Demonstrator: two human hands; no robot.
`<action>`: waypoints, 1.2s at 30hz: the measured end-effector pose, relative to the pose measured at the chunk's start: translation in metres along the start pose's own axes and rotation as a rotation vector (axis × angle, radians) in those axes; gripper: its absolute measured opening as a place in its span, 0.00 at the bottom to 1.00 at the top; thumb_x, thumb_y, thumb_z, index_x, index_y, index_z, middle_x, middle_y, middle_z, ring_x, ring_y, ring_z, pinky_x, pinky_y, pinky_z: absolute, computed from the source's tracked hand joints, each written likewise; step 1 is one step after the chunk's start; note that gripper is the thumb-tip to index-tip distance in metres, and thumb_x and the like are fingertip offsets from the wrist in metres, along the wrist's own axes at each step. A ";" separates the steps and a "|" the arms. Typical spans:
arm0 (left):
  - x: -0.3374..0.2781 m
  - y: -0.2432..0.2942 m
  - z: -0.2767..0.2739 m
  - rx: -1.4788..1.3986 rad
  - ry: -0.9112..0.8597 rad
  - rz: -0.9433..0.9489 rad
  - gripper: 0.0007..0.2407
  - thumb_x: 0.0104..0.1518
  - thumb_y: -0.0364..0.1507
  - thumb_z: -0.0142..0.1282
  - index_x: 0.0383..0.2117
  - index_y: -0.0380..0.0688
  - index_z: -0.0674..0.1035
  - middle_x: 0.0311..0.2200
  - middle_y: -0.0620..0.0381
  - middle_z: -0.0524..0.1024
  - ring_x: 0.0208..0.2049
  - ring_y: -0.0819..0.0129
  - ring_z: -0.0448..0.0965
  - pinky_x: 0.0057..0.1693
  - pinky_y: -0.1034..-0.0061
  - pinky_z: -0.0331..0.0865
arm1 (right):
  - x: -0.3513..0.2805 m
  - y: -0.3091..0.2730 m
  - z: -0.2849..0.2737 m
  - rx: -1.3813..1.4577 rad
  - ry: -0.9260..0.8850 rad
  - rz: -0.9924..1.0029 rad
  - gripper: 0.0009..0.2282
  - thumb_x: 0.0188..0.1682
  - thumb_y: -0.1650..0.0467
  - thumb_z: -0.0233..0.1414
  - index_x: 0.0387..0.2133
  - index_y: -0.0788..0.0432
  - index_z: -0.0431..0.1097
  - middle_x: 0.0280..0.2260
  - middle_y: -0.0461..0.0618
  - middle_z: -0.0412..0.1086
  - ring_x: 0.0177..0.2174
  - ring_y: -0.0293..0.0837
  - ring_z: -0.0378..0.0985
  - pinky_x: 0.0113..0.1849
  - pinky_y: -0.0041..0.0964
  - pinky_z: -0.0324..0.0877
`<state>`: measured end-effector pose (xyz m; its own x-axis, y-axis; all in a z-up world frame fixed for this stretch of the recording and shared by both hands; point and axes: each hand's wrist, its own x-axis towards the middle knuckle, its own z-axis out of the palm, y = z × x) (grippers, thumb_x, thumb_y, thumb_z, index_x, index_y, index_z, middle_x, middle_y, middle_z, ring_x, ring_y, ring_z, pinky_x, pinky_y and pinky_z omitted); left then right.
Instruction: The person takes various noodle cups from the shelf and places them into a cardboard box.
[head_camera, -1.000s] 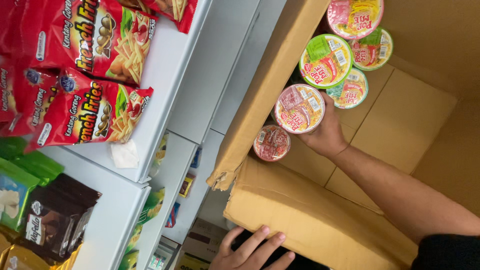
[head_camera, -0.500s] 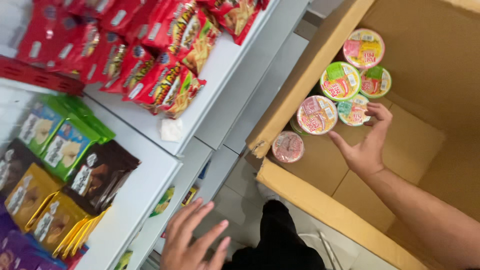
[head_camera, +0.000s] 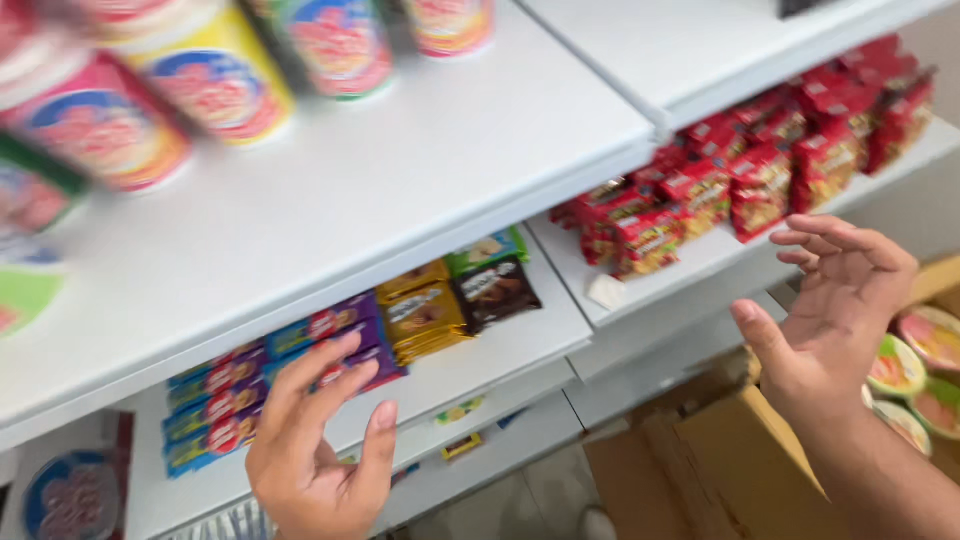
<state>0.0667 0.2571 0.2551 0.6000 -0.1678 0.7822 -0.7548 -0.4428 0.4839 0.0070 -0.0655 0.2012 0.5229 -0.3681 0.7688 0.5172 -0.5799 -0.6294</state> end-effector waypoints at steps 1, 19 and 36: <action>0.003 -0.004 -0.018 0.032 0.048 0.001 0.08 0.49 0.25 0.53 0.32 0.35 0.76 0.40 0.39 0.74 0.40 0.55 0.78 0.44 0.71 0.73 | 0.011 -0.019 0.024 0.038 -0.023 -0.037 0.25 0.41 0.71 0.49 0.50 0.59 0.44 0.50 0.63 0.53 0.48 0.50 0.61 0.51 0.38 0.57; 0.062 -0.088 -0.175 0.175 0.211 -0.477 0.21 0.54 0.26 0.48 0.55 0.33 0.64 0.52 0.32 0.62 0.51 0.44 0.68 0.54 0.56 0.64 | 0.078 -0.227 0.352 0.117 -0.736 0.256 0.39 0.25 0.66 0.66 0.53 0.64 0.55 0.51 0.67 0.60 0.49 0.61 0.66 0.49 0.46 0.66; 0.081 -0.060 -0.151 0.070 0.112 -0.417 0.20 0.55 0.32 0.48 0.54 0.38 0.67 0.47 0.41 0.70 0.50 0.50 0.71 0.51 0.60 0.67 | 0.081 -0.217 0.321 0.247 -0.608 0.276 0.38 0.31 0.71 0.62 0.55 0.70 0.49 0.45 0.69 0.64 0.46 0.61 0.69 0.45 0.47 0.70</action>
<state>0.1200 0.4028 0.3485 0.8143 0.1327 0.5651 -0.4319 -0.5121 0.7425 0.1551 0.2635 0.3640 0.9051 0.0346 0.4238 0.4122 -0.3162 -0.8544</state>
